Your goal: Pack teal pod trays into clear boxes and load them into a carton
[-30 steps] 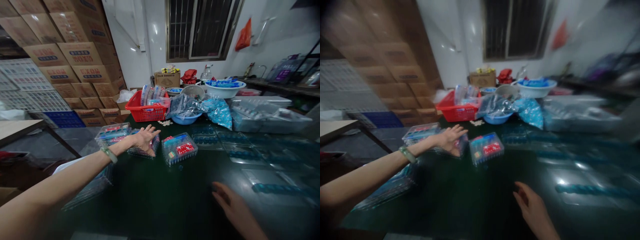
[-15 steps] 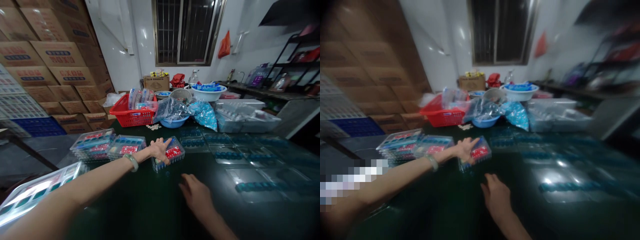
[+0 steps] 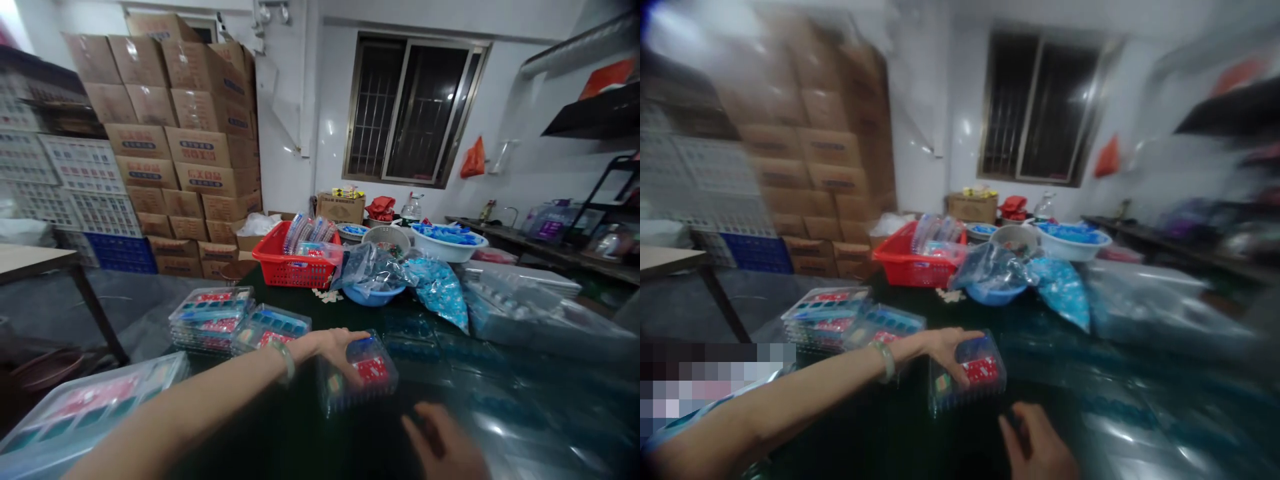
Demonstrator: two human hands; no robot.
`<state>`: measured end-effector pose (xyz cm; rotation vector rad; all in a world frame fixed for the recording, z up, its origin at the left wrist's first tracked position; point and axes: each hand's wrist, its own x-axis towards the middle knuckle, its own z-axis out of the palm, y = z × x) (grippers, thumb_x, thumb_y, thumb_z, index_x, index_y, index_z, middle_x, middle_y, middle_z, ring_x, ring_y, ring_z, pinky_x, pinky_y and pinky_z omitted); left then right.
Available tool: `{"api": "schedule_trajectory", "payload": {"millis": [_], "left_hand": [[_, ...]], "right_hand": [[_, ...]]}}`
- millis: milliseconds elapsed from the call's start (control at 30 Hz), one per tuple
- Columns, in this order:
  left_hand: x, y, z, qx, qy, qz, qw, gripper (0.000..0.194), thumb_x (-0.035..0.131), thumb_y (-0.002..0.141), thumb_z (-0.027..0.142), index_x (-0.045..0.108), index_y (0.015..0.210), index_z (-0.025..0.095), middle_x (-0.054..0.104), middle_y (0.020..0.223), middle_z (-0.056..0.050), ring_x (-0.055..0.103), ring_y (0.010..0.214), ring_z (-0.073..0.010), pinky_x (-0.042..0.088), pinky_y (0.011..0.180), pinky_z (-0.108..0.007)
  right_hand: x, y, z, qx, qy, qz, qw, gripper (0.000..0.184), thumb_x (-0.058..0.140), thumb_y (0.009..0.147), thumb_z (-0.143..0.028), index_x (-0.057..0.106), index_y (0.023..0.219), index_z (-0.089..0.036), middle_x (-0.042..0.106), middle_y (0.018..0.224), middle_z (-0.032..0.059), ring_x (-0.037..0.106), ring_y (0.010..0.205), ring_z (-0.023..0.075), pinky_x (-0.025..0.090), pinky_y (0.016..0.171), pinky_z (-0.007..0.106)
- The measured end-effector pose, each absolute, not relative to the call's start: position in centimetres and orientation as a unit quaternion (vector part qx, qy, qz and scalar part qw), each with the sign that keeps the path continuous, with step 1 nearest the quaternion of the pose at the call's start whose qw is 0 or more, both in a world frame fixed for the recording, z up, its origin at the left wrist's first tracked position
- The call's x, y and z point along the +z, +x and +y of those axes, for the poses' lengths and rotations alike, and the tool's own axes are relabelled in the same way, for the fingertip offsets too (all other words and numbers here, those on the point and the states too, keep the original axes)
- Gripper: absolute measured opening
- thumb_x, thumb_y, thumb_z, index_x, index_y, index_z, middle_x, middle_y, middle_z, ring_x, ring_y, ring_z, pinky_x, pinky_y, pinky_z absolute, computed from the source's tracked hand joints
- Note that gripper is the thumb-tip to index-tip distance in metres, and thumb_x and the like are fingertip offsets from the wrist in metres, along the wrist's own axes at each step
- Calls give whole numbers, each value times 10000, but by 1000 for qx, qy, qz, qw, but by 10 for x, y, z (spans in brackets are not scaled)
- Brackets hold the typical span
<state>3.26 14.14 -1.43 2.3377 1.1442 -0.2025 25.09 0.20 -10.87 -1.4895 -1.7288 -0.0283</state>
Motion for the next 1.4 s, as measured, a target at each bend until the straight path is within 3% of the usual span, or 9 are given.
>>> {"api": "schedule_trajectory", "payload": {"millis": [133,267,467,567,700,833,1000,1267,1400], "left_hand": [[-17,40,132,-75,869,416,258,1177,740,388,604,131,1370,385,414,1285,-83,454,1135,-349,413,891,-451],[-15,47,110,-86,883,393,244,1194,730,364,628,137,1371,381,422,1240,-118,498,1065,-367,441,829,-465],[-14,58,73,-110,892,349,266,1192,741,338,621,139,1351,438,442,1193,-88,518,1013,-381,449,792,-512],[-11,65,60,-102,903,324,263,1212,753,324,614,134,1351,438,357,1315,-130,446,1102,-431,367,855,-603],[-2,67,44,-93,914,320,232,1181,723,358,654,156,1362,395,177,1433,-190,214,1247,-481,153,917,-700],[1,63,31,-90,902,352,235,1250,695,357,683,84,1387,329,126,1450,-201,106,1286,-457,100,949,-683],[-4,65,19,-95,907,367,183,1291,679,351,687,15,1391,307,21,1460,-209,25,1299,-446,107,942,-685],[-10,73,13,-33,931,347,111,1112,680,458,568,136,1381,269,300,1315,-178,332,1150,-399,269,910,-569],[-16,70,17,-11,934,338,114,1053,660,494,583,152,1370,293,320,1279,-147,354,1114,-362,294,900,-529]], "right_hand": [[-39,242,64,58,-600,-657,453,297,533,780,-433,584,923,-177,605,692,26,566,583,149,457,549,251],[-6,231,128,82,-558,-679,470,505,495,806,-397,410,1216,-115,613,959,76,575,604,109,469,574,230],[-66,295,103,-4,-628,-699,341,216,481,795,-208,595,975,-173,616,880,56,563,782,175,415,682,282],[-99,316,81,-57,-640,-718,268,264,471,768,-106,605,984,-177,600,938,81,515,889,213,369,730,306],[-118,318,84,-116,-630,-739,206,242,470,778,-90,619,933,-202,590,875,71,480,844,212,317,709,313],[-121,314,91,-156,-599,-766,174,210,443,801,-77,604,743,-197,563,772,53,447,772,188,281,699,307],[-123,314,81,-173,-564,-792,156,185,435,806,-71,579,760,-176,547,789,58,423,790,190,268,694,301],[-107,317,55,-150,-580,-782,168,244,324,859,-94,564,853,-143,520,856,96,410,867,213,279,742,303],[-103,312,45,-108,-588,-781,181,222,359,843,-95,575,837,-142,536,859,100,427,863,208,302,744,295]]}}
